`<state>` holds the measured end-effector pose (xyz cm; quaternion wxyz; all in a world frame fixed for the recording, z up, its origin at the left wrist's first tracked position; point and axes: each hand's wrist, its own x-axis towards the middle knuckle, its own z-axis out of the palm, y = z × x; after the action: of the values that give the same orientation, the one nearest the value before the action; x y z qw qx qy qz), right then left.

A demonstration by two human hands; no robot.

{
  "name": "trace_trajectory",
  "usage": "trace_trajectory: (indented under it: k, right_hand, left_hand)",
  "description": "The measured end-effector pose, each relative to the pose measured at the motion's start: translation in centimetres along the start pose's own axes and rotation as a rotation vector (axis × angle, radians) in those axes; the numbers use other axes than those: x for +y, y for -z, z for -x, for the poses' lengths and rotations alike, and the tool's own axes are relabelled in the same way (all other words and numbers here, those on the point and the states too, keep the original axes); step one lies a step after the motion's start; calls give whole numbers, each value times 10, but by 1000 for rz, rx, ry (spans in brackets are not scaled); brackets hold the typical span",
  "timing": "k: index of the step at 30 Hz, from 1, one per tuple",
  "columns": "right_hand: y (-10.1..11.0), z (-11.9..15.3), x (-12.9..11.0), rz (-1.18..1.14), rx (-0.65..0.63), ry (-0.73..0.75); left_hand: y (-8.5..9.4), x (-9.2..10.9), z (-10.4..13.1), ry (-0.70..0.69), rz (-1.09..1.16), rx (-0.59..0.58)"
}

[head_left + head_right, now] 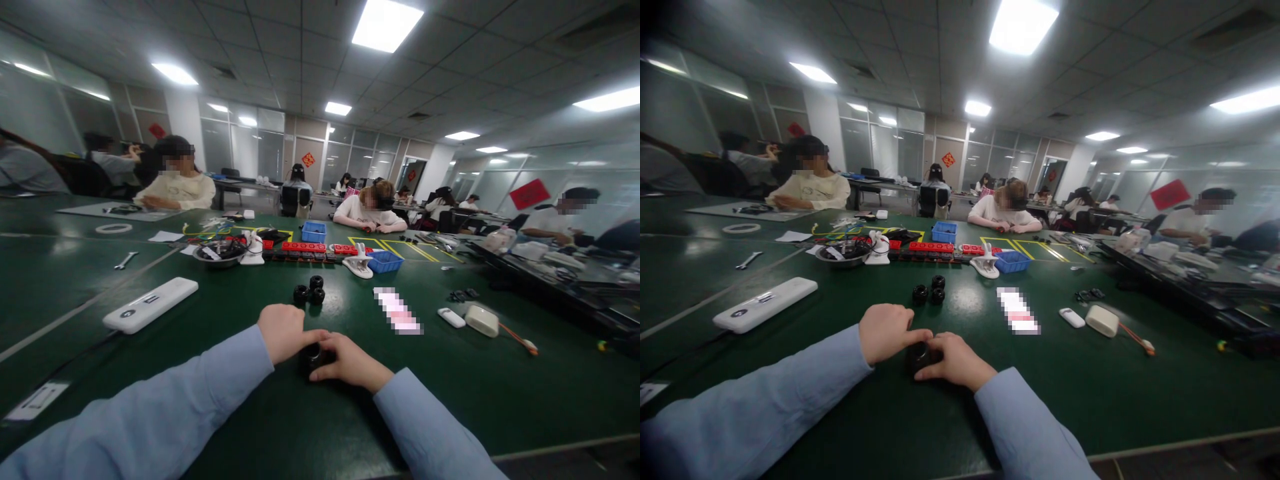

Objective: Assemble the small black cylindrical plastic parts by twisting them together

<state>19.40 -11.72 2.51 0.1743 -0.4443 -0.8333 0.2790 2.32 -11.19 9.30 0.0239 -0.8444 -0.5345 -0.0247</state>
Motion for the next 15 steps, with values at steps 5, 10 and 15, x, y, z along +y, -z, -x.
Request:
trace_trajectory:
  k: [5, 10, 15]
  right_hand:
    - [0, 0, 1, 20, 3, 37]
    - [0, 0, 2, 62, 13, 40]
    - [0, 1, 1, 67, 15, 53]
  left_hand:
    - [6, -20, -8, -326, 240, 26]
    - [3, -31, -16, -615, 389, -5]
    - [-3, -32, -21, -705, 348, -219]
